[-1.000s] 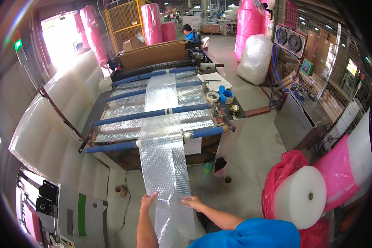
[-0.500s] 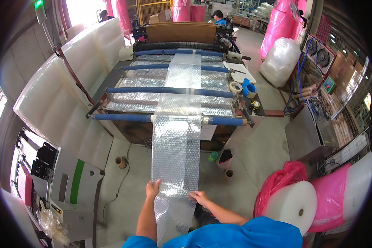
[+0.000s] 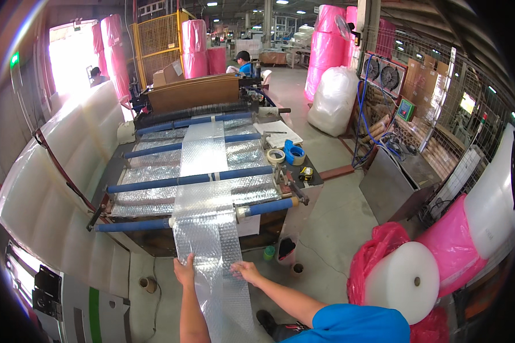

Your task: The person handles a long sheet of bubble wrap, pulling it from a machine and guiding it through rollers. They use a tape measure to measure the bubble wrap and then continue to pull and guide the material.

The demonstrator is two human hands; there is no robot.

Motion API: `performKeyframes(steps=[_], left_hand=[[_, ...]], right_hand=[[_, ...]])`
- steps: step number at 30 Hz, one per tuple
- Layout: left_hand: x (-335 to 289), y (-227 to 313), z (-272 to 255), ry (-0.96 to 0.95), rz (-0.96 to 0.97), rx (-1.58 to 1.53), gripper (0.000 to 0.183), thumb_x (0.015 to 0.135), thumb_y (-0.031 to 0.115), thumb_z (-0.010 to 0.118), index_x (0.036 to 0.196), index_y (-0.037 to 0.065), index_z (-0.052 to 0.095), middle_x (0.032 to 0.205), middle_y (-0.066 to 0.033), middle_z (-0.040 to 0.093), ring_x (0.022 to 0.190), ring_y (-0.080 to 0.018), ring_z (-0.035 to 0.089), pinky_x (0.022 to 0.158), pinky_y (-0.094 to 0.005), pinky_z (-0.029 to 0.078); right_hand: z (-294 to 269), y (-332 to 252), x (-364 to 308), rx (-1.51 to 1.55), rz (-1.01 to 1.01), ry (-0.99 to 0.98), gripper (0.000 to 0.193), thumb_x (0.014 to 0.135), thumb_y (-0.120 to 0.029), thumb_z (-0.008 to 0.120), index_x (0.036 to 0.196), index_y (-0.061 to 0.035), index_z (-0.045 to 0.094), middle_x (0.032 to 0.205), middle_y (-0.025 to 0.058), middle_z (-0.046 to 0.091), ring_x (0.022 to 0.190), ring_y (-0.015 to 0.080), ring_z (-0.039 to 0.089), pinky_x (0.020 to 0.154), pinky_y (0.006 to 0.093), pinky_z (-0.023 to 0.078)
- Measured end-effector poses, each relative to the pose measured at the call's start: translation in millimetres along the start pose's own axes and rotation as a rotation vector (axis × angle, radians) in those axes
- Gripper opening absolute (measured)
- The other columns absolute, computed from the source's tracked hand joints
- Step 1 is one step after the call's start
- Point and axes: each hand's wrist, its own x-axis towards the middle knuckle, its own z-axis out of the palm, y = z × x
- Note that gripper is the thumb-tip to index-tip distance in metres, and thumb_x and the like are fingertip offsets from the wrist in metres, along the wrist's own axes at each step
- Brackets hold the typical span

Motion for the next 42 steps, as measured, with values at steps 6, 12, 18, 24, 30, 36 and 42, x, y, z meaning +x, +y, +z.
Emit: performKeyframes(steps=[6,12,18,24,30,36,42], left_hand=[[5.5,-41.0,-14.3,-0.516,-0.193,-0.015,0.074,0.057,0.045,0.069,0.103,-0.008,0.048,0.095,-0.0203,0.056,0.085,-0.0246,0.056,0.074,-0.0332,0.043],[-84.4,-130.1,-40.1,-0.835,-0.478,0.025,0.078,0.059,0.052,0.066,0.106,-0.007,0.047,0.101,-0.0231,0.052,0.097,-0.0275,0.051,0.082,-0.0360,0.040],[-167.3,-189.1,-96.1,-0.727,-0.494,0.063,0.065,0.057,0.043,0.071,0.093,-0.008,0.054,0.083,-0.0186,0.058,0.077,-0.0236,0.057,0.064,-0.0324,0.045],[-206.7,-174.7,-147.6,-0.282,-0.259,-0.054,0.053,0.059,0.037,0.071,0.083,-0.008,0.056,0.067,-0.0137,0.059,0.061,-0.0198,0.056,0.058,-0.0307,0.045],[-210.5,-106.6,-205.1,-0.363,-0.245,-0.236,0.034,0.063,0.025,0.070,0.075,-0.002,0.053,0.057,-0.0061,0.053,0.047,-0.0130,0.049,0.045,-0.0283,0.041],[-213.0,-81.6,-231.0,-0.303,-0.179,-0.144,0.040,0.065,0.030,0.067,0.084,-0.003,0.055,0.065,-0.0111,0.059,0.058,-0.0171,0.057,0.057,-0.0301,0.044],[-208.6,-83.8,-228.6,-0.415,-0.312,-0.204,0.041,0.063,0.029,0.070,0.084,-0.003,0.055,0.070,-0.0123,0.060,0.061,-0.0175,0.057,0.057,-0.0303,0.045]], right_hand=[[21.9,5.8,-6.1,0.044,0.022,0.005,0.025,0.082,-0.020,0.051,0.099,-0.0027,0.054,0.093,0.0064,0.058,0.082,0.0142,0.056,0.065,0.0267,0.046],[15.6,82.5,-80.2,-0.131,0.183,-0.076,0.027,0.082,-0.025,0.051,0.103,-0.0082,0.054,0.091,0.0016,0.060,0.081,0.0113,0.057,0.064,0.0230,0.045],[13.6,91.2,-154.4,-0.174,0.320,-0.184,0.029,0.081,-0.030,0.052,0.099,-0.0086,0.054,0.093,0.0015,0.060,0.076,0.0094,0.058,0.051,0.0207,0.041],[30.6,85.6,-192.9,-0.077,0.183,-0.095,0.025,0.082,-0.028,0.051,0.095,-0.0075,0.054,0.088,0.0013,0.057,0.077,0.0090,0.053,0.061,0.0257,0.046],[43.2,88.7,-219.6,-0.161,-0.073,-0.029,0.025,0.082,-0.029,0.051,0.084,-0.0041,0.056,0.077,0.0021,0.059,0.068,0.0065,0.052,0.056,0.0202,0.041],[64.0,55.3,-247.9,-0.159,-0.159,0.074,0.026,0.082,-0.029,0.050,0.082,-0.0026,0.054,0.070,0.0043,0.059,0.058,0.0073,0.051,0.050,0.0199,0.040],[59.0,51.4,-250.8,-0.153,-0.129,0.026,0.027,0.082,-0.029,0.049,0.082,-0.0026,0.053,0.072,0.0055,0.059,0.059,0.0087,0.052,0.050,0.0204,0.040]])
